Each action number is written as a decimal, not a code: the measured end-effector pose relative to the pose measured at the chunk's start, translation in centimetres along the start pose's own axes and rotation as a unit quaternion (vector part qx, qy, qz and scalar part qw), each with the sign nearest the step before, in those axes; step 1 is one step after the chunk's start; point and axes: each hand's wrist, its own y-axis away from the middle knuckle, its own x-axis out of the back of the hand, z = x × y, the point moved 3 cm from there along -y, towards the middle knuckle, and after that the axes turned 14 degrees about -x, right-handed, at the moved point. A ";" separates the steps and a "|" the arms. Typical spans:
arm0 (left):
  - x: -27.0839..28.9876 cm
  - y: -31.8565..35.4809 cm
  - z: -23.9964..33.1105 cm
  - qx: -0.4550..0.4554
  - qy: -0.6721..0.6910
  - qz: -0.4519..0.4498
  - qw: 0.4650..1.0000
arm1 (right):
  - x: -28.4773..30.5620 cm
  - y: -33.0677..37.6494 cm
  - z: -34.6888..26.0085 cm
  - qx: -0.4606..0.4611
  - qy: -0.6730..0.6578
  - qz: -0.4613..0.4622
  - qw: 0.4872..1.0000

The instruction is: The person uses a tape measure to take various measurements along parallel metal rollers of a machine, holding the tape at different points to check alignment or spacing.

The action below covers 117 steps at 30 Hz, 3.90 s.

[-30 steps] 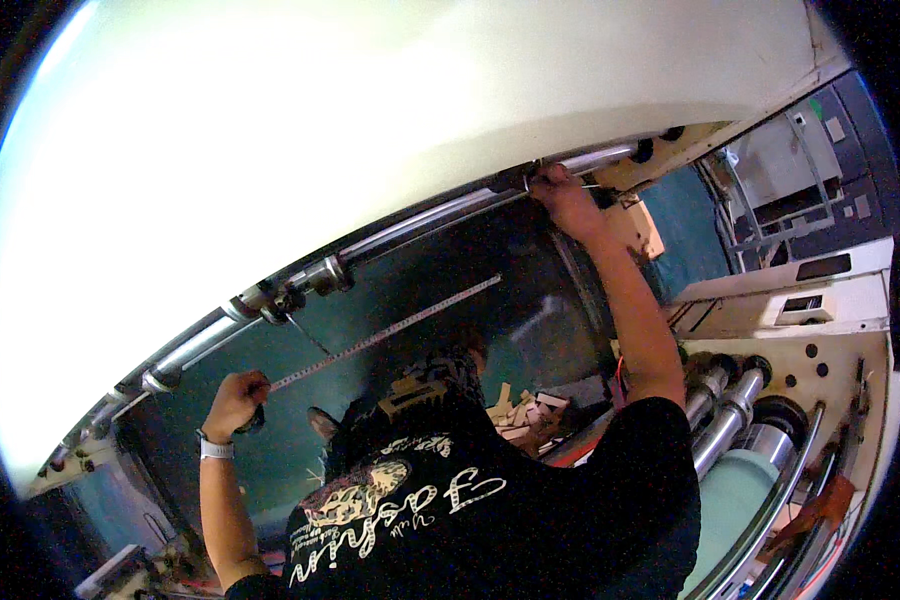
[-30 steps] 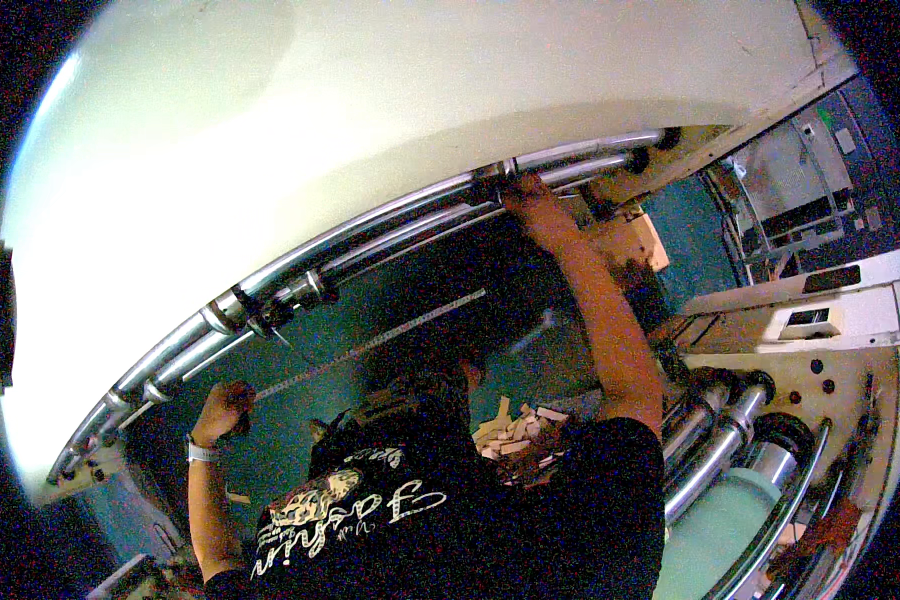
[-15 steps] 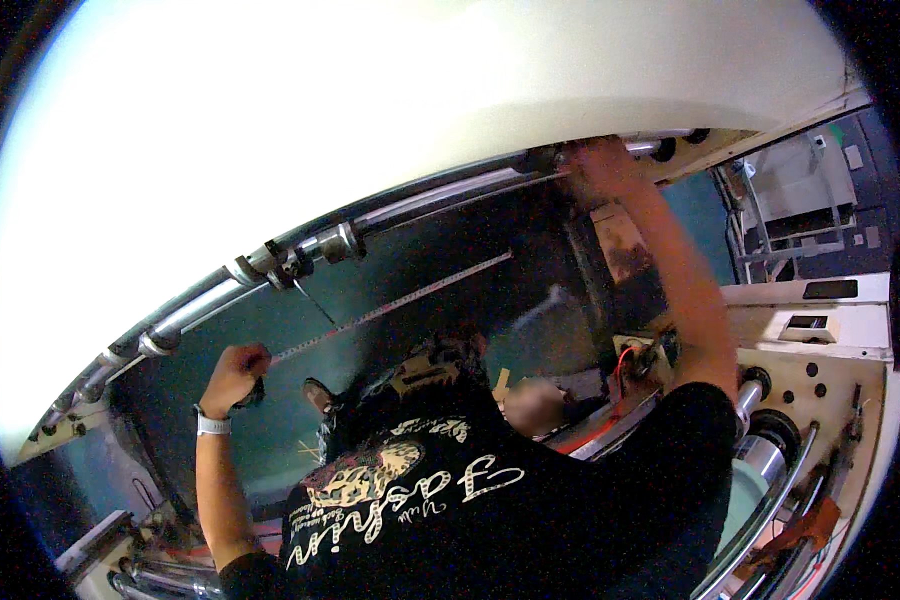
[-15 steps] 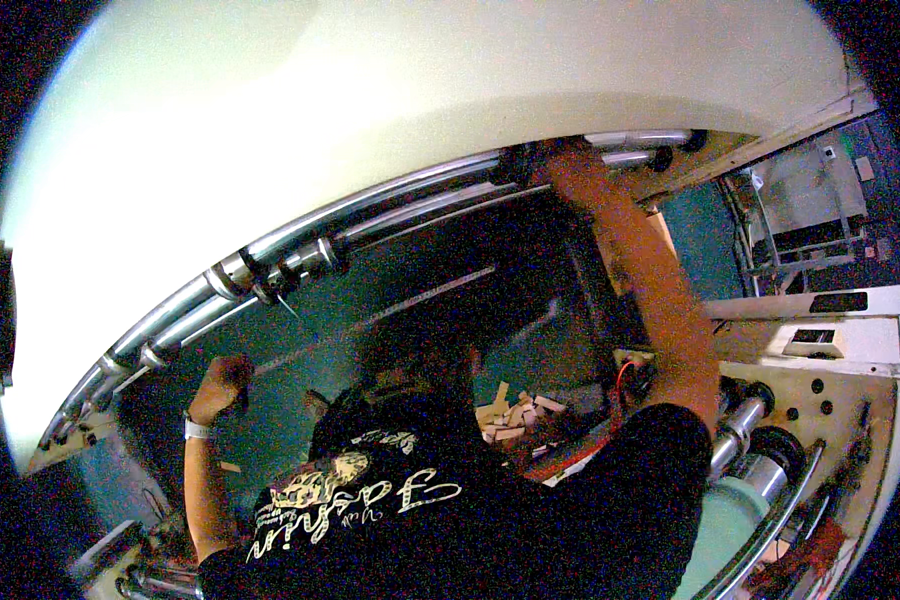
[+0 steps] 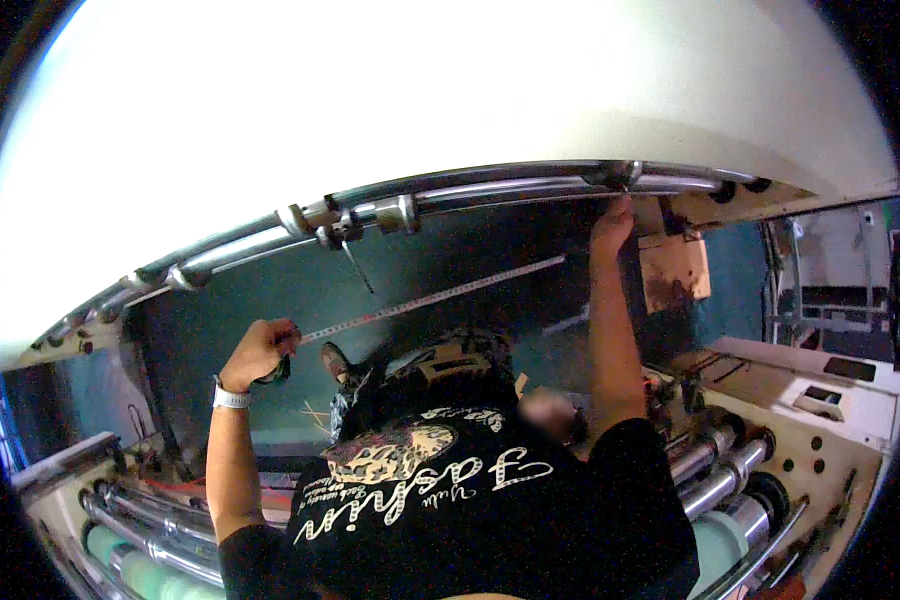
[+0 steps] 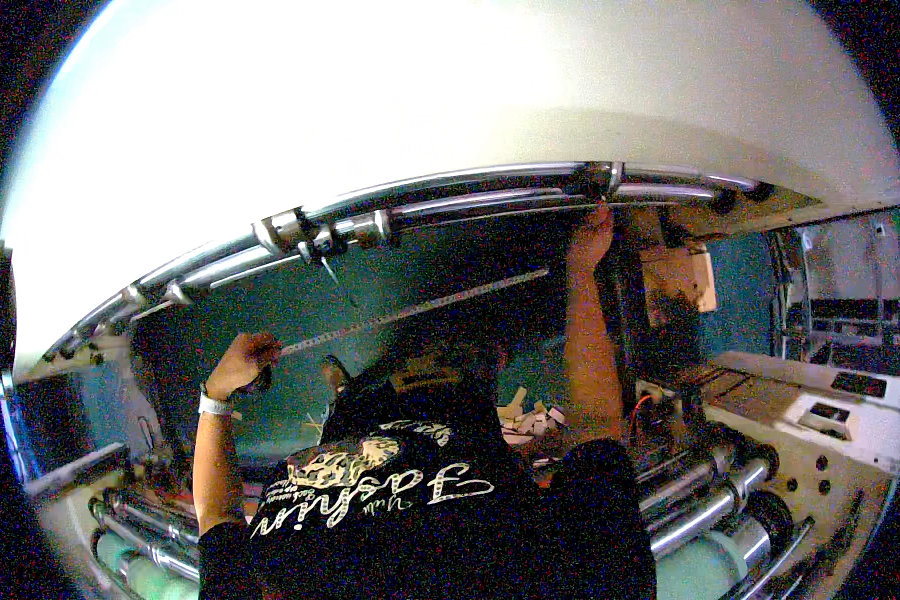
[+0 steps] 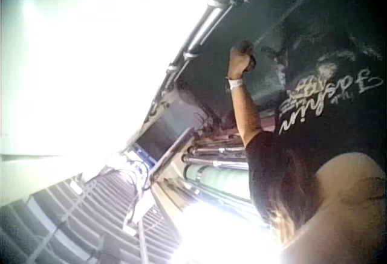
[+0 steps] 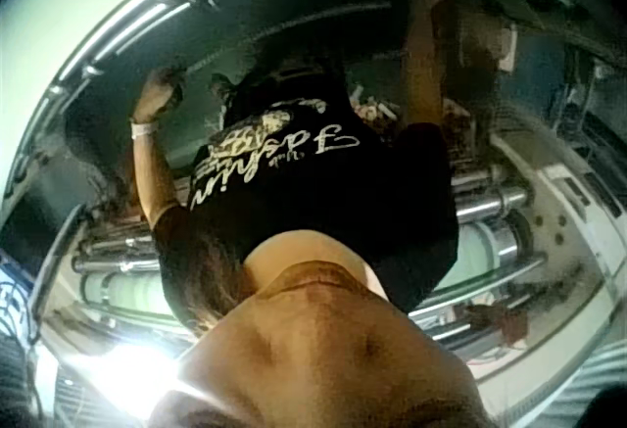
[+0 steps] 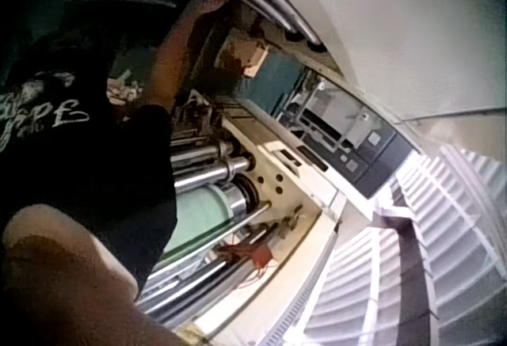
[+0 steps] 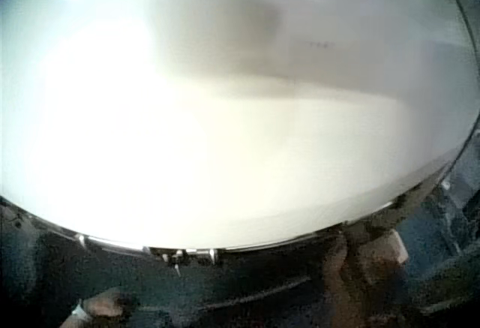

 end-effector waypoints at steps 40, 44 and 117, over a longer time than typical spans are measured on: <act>-4.8 9.1 -8.3 0.140 0.066 -0.038 0.987 | -18.0 23.5 -2.5 0.211 0.144 -0.262 0.931; -4.6 9.1 -8.6 0.120 0.048 -0.022 0.991 | -18.0 23.6 -2.9 0.204 0.142 -0.264 0.932; 0.6 5.1 -3.0 0.081 -0.030 0.003 0.996 | -9.5 2.8 6.4 -0.383 -0.370 -0.084 0.842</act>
